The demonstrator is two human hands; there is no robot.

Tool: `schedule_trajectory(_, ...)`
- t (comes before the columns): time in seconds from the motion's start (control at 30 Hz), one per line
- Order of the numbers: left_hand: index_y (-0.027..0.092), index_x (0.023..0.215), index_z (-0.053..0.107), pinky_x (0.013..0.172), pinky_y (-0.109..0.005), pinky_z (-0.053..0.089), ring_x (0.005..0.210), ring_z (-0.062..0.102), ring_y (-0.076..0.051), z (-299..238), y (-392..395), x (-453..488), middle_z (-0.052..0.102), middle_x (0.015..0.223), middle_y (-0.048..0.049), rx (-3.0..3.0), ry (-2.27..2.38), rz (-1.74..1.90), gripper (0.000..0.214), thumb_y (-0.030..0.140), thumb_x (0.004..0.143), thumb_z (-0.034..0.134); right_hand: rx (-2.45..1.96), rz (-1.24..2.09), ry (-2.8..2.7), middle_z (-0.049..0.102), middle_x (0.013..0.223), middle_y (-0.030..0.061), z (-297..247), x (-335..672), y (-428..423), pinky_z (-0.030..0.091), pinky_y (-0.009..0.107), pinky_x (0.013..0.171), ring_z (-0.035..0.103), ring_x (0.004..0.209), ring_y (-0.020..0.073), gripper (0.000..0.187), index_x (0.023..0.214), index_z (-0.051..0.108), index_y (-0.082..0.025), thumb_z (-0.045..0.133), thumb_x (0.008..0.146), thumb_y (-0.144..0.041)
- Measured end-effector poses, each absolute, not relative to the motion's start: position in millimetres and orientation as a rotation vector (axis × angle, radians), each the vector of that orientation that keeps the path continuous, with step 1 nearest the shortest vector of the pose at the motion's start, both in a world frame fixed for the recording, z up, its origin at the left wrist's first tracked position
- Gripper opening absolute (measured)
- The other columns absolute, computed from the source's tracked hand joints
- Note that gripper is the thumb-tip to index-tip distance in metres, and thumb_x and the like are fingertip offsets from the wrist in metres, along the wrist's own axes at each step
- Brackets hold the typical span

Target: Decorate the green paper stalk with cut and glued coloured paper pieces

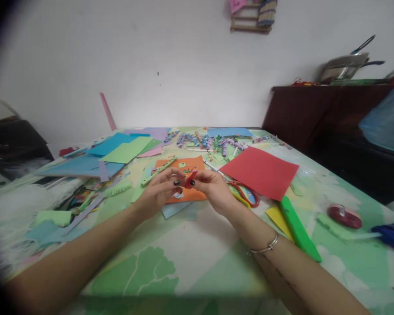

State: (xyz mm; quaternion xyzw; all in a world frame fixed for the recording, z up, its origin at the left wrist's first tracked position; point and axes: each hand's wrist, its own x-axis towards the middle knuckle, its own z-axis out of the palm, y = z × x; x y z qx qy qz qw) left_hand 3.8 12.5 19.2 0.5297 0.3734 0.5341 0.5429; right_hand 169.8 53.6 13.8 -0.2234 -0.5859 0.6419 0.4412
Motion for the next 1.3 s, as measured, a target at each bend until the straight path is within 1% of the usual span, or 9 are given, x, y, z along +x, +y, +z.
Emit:
schedule_trajectory(0.1, 0.019, 0.085, 0.057, 0.068, -0.027, 0.044, 0.074, 0.061, -0.015, 19.0, 11.3, 5.9, 0.063, 0.08, -0.0031, 1.21, 0.808, 1.179, 0.03, 0.04, 0.069, 0.072, -0.461, 1.716, -1.459, 0.064, 0.07, 0.0002, 17.4, 170.6, 50.9, 0.043, 0.032, 0.074, 0.056, 0.068, 0.0136, 0.016, 0.072, 0.072, -0.02, 0.078, 0.064, -0.032)
schedule_trajectory(0.17, 0.019, 0.084, 0.057, 0.068, -0.028, 0.045, 0.067, 0.06, -0.013, 18.2, 10.9, 7.8, 0.063, 0.073, -0.001, 1.159, 0.726, 1.142, 0.032, 0.037, 0.066, 0.077, -0.432, 1.761, -1.442, 0.064, 0.069, -0.0002, 18.0, 169.4, 48.9, 0.045, 0.032, 0.072, 0.056, 0.066, 0.0137, 0.016, 0.07, 0.072, -0.021, 0.08, 0.062, -0.033)
schedule_trajectory(0.27, 0.017, 0.081, 0.059, 0.065, -0.025, 0.046, 0.064, 0.059, -0.011, 18.1, 10.7, 9.6, 0.063, 0.073, -0.0007, 1.074, 0.667, 1.185, 0.031, 0.029, 0.062, 0.08, -0.428, 1.75, -1.421, 0.065, 0.072, 0.0004, 17.0, 167.7, 47.4, 0.046, 0.033, 0.074, 0.059, 0.069, 0.0152, 0.014, 0.068, 0.072, -0.022, 0.081, 0.061, -0.029)
schedule_trajectory(0.33, 0.017, 0.081, 0.06, 0.064, -0.024, 0.046, 0.067, 0.06, -0.011, 18.6, 11.1, 9.9, 0.066, 0.078, -0.0022, 1.045, 0.673, 1.245, 0.03, 0.026, 0.061, 0.081, -0.418, 1.741, -1.406, 0.067, 0.079, 0.001, 16.6, 167.3, 47.0, 0.046, 0.033, 0.078, 0.06, 0.075, 0.0159, 0.014, 0.075, 0.073, -0.023, 0.079, 0.063, -0.026)
schedule_trajectory(0.47, 0.016, 0.081, 0.061, 0.068, -0.026, 0.047, 0.075, 0.062, -0.013, 18.0, 14.3, 8.7, 0.069, 0.087, -0.005, 1.026, 0.781, 1.365, 0.03, 0.026, 0.061, 0.081, -0.428, 1.717, -1.408, 0.068, 0.094, 0.0021, 17.8, 167.0, 46.4, 0.044, 0.033, 0.085, 0.06, 0.088, 0.0165, 0.028, 0.093, 0.072, -0.026, 0.077, 0.065, -0.022)
schedule_trajectory(0.67, 0.015, 0.08, 0.061, 0.067, -0.025, 0.046, 0.067, 0.063, -0.012, 13.5, 18.7, 5.8, 0.068, 0.071, -0.0009, 1.118, 0.933, 1.459, 0.031, 0.028, 0.06, 0.08, -0.597, 1.556, -1.39, 0.068, 0.081, 0.002, 16.8, 164.8, 46.4, 0.044, 0.028, 0.075, 0.058, 0.074, 0.0133, 0.016, 0.079, 0.073, -0.02, 0.077, 0.064, -0.025)
schedule_trajectory(0.97, 0.015, 0.079, 0.061, 0.068, -0.026, 0.049, 0.07, 0.065, -0.014, 10.4, 19.7, 5.9, 0.069, 0.073, -0.0021, 1.223, 1.057, 1.543, 0.029, 0.029, 0.061, 0.079, -0.675, 1.483, -1.363, 0.065, 0.066, 0.0019, 15.0, 164.6, 46.0, 0.043, 0.028, 0.069, 0.055, 0.067, 0.0129, 0.014, 0.071, 0.072, -0.017, 0.077, 0.063, -0.028)
schedule_trajectory(1.13, 0.015, 0.078, 0.061, 0.068, -0.026, 0.05, 0.071, 0.065, -0.015, 11.5, 17.8, 6.6, 0.069, 0.074, -0.0029, 1.261, 1.087, 1.542, 0.029, 0.031, 0.062, 0.079, -0.691, 1.495, -1.35, 0.064, 0.064, 0.0024, 14.5, 164.6, 46.0, 0.045, 0.029, 0.068, 0.056, 0.064, 0.0128, 0.017, 0.07, 0.072, -0.016, 0.077, 0.064, -0.032)
schedule_trajectory(1.3, 0.015, 0.079, 0.062, 0.063, -0.024, 0.049, 0.072, 0.063, -0.015, 15.4, 14.5, 8.6, 0.068, 0.078, -0.0036, 1.314, 1.118, 1.474, 0.028, 0.03, 0.062, 0.079, -0.728, 1.477, -1.332, 0.064, 0.064, 0.0022, 15.5, 163.9, 45.3, 0.044, 0.028, 0.067, 0.056, 0.064, 0.0124, 0.016, 0.068, 0.072, -0.016, 0.077, 0.061, -0.029)
